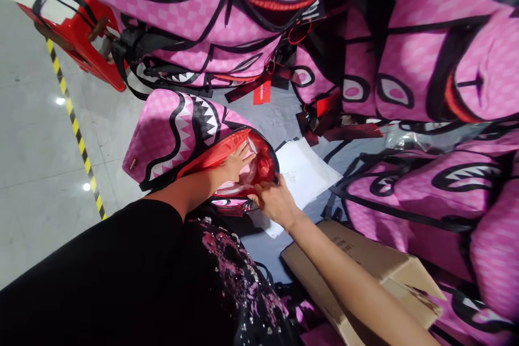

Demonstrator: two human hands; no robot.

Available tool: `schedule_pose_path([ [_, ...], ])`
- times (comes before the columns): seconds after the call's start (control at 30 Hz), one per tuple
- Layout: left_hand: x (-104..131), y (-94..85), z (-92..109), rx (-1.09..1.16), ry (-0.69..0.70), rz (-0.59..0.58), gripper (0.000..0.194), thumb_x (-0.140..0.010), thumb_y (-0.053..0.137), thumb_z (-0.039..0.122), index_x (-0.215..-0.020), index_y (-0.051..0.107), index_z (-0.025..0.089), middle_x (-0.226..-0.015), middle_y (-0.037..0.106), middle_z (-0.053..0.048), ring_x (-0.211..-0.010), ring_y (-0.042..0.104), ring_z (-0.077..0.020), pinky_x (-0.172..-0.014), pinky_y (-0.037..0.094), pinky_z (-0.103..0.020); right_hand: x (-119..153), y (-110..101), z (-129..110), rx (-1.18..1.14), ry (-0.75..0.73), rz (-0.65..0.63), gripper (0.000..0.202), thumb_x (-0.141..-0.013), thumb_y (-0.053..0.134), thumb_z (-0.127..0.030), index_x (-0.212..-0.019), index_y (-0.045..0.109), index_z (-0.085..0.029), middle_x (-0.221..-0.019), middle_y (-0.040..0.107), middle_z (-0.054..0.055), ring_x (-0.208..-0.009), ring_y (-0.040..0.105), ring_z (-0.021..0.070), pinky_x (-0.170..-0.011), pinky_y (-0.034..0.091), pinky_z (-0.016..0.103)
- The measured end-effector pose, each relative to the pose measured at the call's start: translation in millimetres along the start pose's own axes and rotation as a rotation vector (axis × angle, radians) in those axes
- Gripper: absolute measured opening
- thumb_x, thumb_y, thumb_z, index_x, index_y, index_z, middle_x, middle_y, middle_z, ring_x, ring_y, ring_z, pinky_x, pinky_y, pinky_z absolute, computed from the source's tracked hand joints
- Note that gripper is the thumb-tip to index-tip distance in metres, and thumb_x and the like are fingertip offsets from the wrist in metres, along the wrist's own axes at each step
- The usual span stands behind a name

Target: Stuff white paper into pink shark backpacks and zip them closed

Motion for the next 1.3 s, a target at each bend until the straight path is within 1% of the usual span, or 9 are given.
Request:
schedule_pose_path([
  [0.13, 15, -12.4, 4, 0.022, 0.110, 0.121, 0.085, -0.078, 0.066, 0.045, -0.152, 0.039, 0.013, -0.166, 0.018, -0.016, -0.154, 0.007, -0.0368, -0.124, 0.003, -0.056, 13, 9, 10, -0.013, -0.066, 0.095, 0.041, -0.104, 0.041, -0.041, -0.113, 0.070, -0.015, -0.105, 0.072, 0.012, -0.100, 0.065, 0.0264, -0.116, 0.006, 0.054],
  [0.23, 26, -5.9, 10, 0.034, 0.198, 0.123, 0.065, -0.085, 0.057, 0.037, -0.146, 0.049, 0.014, -0.162, 0.030, -0.015, -0.152, 0.020, -0.0318, -0.125, 0.009, -0.051, 13, 14, 13, -0.020, -0.062, 0.145, 0.039, -0.103, 0.043, -0.041, -0.113, 0.070, -0.015, -0.104, 0.072, 0.011, -0.100, 0.065, 0.0259, -0.117, 0.004, 0.055],
  [0.4, 28, 22.8, 21, -0.052, 0.145, 0.014, 0.077, -0.076, 0.068, 0.041, -0.147, 0.050, 0.017, -0.164, 0.025, -0.014, -0.154, 0.011, -0.0350, -0.125, 0.006, -0.055, 12, 14, 13, -0.059, -0.103, 0.180, 0.039, -0.103, 0.044, -0.041, -0.092, 0.072, -0.016, -0.092, 0.071, 0.007, -0.093, 0.065, 0.0234, -0.117, 0.005, 0.055],
  [0.57, 21, 30.1, 30, -0.116, 0.073, 0.008, 0.074, -0.077, 0.067, 0.037, -0.147, 0.051, 0.020, -0.166, 0.020, -0.014, -0.155, 0.005, -0.0372, -0.122, 0.000, -0.062, 15, 18, 15, -0.063, -0.106, 0.220, 0.037, -0.102, 0.045, -0.039, -0.091, 0.072, -0.016, -0.091, 0.071, 0.006, -0.093, 0.064, 0.0232, -0.117, 0.006, 0.055],
  [0.67, 19, 32.4, 33, -0.128, 0.136, 0.058, 0.071, -0.080, 0.062, 0.038, -0.148, 0.050, 0.024, -0.164, 0.028, -0.009, -0.155, 0.001, -0.0350, -0.122, -0.001, -0.065, 16, 20, 15, -0.061, -0.087, 0.242, 0.035, -0.102, 0.046, -0.037, -0.093, 0.071, -0.016, -0.092, 0.071, 0.007, -0.094, 0.063, 0.0235, -0.117, 0.007, 0.055],
  [0.77, 19, 36.1, 32, -0.154, 0.129, 0.010, 0.061, -0.081, 0.057, 0.030, -0.142, 0.056, 0.026, -0.158, 0.040, -0.007, -0.155, 0.007, -0.0331, -0.122, 0.004, -0.064, 15, 23, 16, -0.073, -0.076, 0.254, 0.034, -0.102, 0.045, -0.036, -0.091, 0.071, -0.016, -0.090, 0.070, 0.006, -0.093, 0.063, 0.0231, -0.117, 0.006, 0.055],
  [0.93, 21, 7.5, 29, -0.154, 0.178, 0.133, 0.056, -0.082, 0.061, 0.038, -0.135, 0.061, 0.021, -0.155, 0.042, -0.012, -0.148, 0.023, -0.0358, -0.121, 0.011, -0.062, 16, 27, 15, -0.112, -0.061, 0.301, 0.034, -0.103, 0.044, -0.036, -0.091, 0.070, -0.017, -0.090, 0.070, 0.006, -0.093, 0.062, 0.0227, -0.118, 0.004, 0.055],
  [1.07, 3, -22.1, 16, -0.121, 0.044, 0.184, 0.044, -0.089, 0.056, 0.035, -0.127, 0.063, 0.013, -0.135, 0.056, -0.018, -0.128, 0.046, -0.0320, -0.117, 0.025, -0.052, 17, 30, 14, -0.113, -0.052, 0.325, 0.034, -0.103, 0.045, -0.037, -0.092, 0.070, -0.017, -0.093, 0.070, 0.007, -0.094, 0.061, 0.0232, -0.119, 0.004, 0.055],
  [1.3, -27, -21.3, 10, -0.125, -0.007, 0.108, 0.071, -0.080, 0.069, 0.047, -0.142, 0.054, 0.017, -0.151, 0.043, -0.017, -0.142, 0.029, -0.0382, -0.121, 0.011, -0.058, 13, 32, 9, -0.100, -0.038, 0.337, 0.034, -0.102, 0.046, -0.037, -0.093, 0.072, -0.017, -0.094, 0.071, 0.008, -0.097, 0.060, 0.0245, -0.118, 0.006, 0.057],
])
Point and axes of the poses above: each hand's wrist, its own x-axis away from the middle knuckle, its own y-axis out of the palm, z = x × y, the point moved 3 cm from there along -x, towards the middle knuckle
